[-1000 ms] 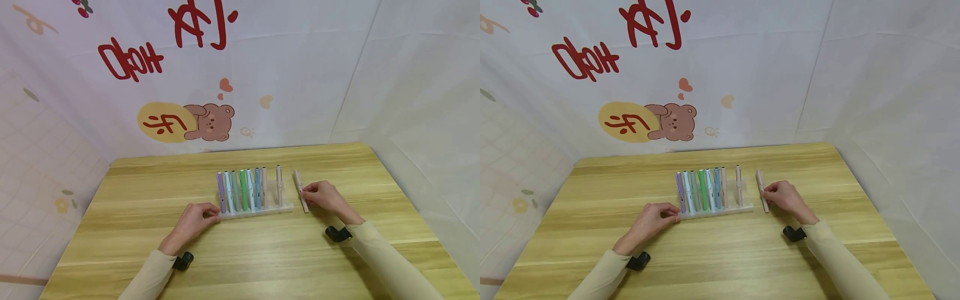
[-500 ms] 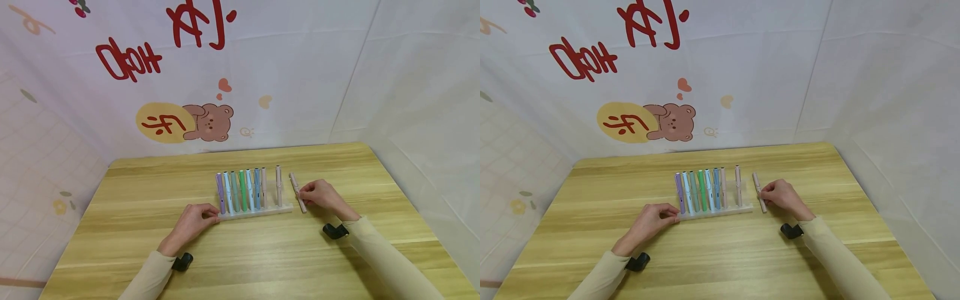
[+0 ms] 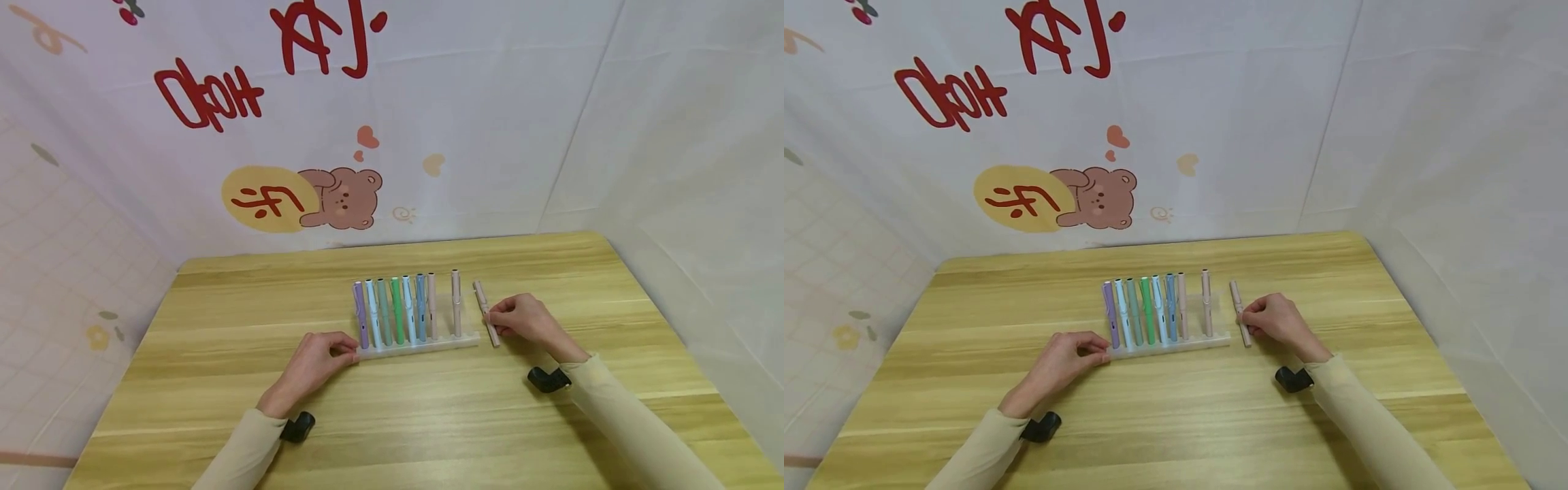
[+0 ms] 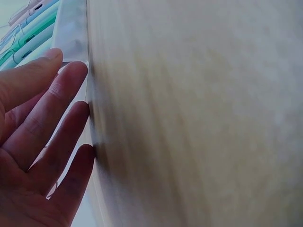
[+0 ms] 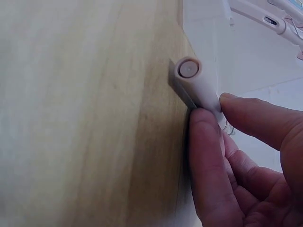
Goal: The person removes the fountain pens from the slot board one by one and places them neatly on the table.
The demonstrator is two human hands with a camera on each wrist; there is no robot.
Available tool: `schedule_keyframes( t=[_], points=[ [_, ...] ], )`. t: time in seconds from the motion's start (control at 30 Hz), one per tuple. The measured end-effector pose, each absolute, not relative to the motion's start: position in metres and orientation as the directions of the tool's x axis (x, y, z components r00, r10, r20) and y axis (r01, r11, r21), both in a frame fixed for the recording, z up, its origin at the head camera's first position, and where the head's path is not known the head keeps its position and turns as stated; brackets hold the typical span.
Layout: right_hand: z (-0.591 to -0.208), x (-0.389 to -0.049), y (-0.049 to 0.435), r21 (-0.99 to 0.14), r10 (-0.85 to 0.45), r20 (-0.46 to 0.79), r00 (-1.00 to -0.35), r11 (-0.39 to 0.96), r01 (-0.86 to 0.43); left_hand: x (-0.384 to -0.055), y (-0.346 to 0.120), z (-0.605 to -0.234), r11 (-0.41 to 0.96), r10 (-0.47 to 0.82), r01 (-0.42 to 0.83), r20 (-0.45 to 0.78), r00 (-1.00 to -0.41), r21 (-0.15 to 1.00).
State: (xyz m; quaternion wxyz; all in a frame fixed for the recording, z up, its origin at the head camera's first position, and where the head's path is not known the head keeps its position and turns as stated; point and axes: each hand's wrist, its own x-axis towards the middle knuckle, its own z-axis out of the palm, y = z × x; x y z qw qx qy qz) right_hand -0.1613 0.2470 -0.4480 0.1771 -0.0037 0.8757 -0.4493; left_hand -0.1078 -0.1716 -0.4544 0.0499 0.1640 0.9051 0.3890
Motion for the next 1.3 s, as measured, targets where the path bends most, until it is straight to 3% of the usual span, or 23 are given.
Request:
schedule_keyframes(
  t=[0.83, 1.3],
  points=[
    [-0.447, -0.148, 0.250, -0.786, -0.161, -0.282, -0.946, 0.604, 0.132, -0.109, -0.169, -0.452, 0.663, 0.328, 0.247, 0.022, -0.944, 0.707],
    [-0.442, -0.132, 0.248, -0.830, -0.109, -0.075, -0.991, 0.557, 0.001, -0.107, -0.169, -0.454, 0.668, 0.343, 0.276, 0.043, -0.938, 0.691]
  ],
)
